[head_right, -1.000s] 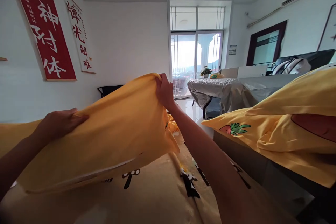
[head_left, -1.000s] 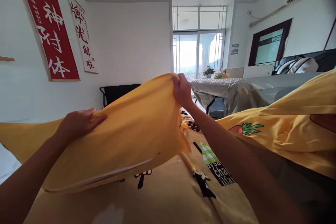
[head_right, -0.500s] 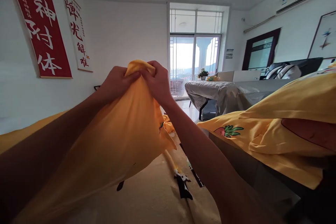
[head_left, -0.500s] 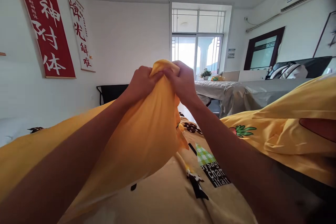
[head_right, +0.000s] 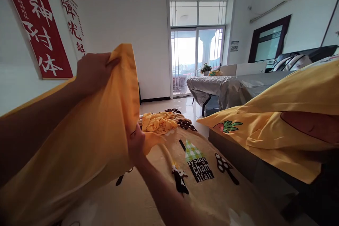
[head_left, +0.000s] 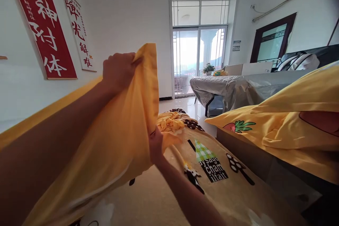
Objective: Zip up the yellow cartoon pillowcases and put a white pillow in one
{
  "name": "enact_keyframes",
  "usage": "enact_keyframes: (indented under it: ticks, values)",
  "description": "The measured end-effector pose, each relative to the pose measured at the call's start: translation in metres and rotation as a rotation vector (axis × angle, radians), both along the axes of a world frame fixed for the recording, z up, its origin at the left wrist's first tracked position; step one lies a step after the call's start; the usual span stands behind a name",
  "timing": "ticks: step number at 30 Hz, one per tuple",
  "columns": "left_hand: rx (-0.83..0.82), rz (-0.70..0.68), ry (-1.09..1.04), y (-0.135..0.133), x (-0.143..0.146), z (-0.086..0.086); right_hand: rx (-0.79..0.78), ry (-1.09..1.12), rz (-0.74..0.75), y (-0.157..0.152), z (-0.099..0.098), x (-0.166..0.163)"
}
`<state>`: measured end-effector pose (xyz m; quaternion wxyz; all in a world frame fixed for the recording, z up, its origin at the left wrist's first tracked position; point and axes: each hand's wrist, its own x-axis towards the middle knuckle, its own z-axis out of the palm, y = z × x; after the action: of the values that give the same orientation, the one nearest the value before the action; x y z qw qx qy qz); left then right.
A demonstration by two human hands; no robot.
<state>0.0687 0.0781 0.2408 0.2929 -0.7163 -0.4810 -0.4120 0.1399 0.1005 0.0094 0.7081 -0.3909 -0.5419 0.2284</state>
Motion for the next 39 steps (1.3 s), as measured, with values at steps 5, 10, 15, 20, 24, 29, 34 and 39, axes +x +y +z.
enact_keyframes:
  ticks: [5, 10, 15, 20, 24, 29, 34, 39]
  values:
    - [0.016, 0.027, 0.062, 0.004, -0.023, 0.008, -0.001, 0.011, 0.403, -0.010, -0.004, -0.026]
    - [-0.042, -0.114, -0.255, 0.016, -0.053, 0.001, -0.097, -0.117, 0.132, 0.013, -0.031, 0.037]
    - [-0.205, -0.339, -0.289, 0.028, -0.052, -0.009, -0.002, -0.367, -0.067, 0.025, -0.056, 0.065]
    - [-0.043, -0.319, -0.291, 0.017, -0.050, -0.001, -0.070, -0.453, 0.059, 0.029, -0.093, 0.025]
    - [-0.043, -0.253, -0.100, 0.009, -0.040, 0.009, -0.067, -0.481, 0.195, 0.011, -0.104, -0.047]
    - [-0.076, -0.200, 0.024, 0.045, -0.045, -0.004, -0.175, -0.515, 0.413, -0.034, -0.093, -0.049]
    - [-0.274, -0.028, -0.077, 0.119, -0.071, -0.063, -0.479, -0.501, 0.157, -0.056, -0.129, 0.018]
    - [-0.508, 0.062, -0.045, 0.182, -0.053, -0.139, -0.707, -0.562, 0.064, -0.060, -0.178, 0.052]
